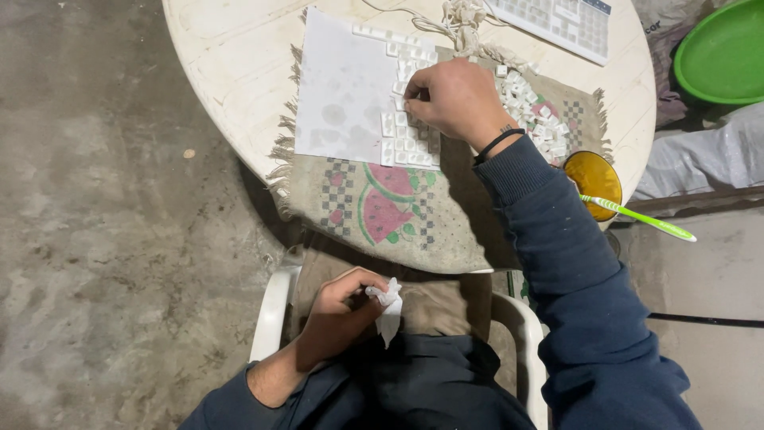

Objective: Cleaning individual keyboard keycaps using a toothbrush, water, and tissue.

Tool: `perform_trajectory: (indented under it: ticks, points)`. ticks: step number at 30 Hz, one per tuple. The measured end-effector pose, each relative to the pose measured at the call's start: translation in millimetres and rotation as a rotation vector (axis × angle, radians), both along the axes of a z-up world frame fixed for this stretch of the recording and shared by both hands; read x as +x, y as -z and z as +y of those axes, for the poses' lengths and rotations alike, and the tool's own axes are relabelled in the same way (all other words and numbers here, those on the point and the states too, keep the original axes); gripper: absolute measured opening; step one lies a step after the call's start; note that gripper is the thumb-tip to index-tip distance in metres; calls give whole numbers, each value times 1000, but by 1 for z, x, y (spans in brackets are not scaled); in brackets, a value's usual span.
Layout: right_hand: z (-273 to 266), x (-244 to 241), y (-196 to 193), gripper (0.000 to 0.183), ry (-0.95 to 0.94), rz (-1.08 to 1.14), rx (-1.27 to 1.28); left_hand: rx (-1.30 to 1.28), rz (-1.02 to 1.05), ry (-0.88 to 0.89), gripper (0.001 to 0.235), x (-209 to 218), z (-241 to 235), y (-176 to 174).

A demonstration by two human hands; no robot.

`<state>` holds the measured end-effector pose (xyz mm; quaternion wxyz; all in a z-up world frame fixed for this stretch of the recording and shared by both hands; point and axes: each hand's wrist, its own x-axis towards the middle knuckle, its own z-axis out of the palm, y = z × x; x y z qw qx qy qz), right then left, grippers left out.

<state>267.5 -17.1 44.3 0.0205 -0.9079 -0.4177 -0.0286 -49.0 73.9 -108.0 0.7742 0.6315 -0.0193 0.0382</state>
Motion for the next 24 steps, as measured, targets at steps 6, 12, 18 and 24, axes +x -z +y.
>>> perform_trajectory:
  ticks: [6, 12, 18, 24]
  points:
    - [2, 1, 1, 19, -22, -39, -27, 27, -39, -6, 20, 0, 3, -4]
    - [2, 1, -4, 20, -17, -35, -15, 50, -52, -18, 22, 0, 2, 1]
    - [1, 7, 1, 24, -60, -112, 97, 42, 20, 2, 22, 2, 1, 5]
    - [0, 12, 11, 23, -224, -167, 94, 104, -50, -55, 22, 5, 0, 7]
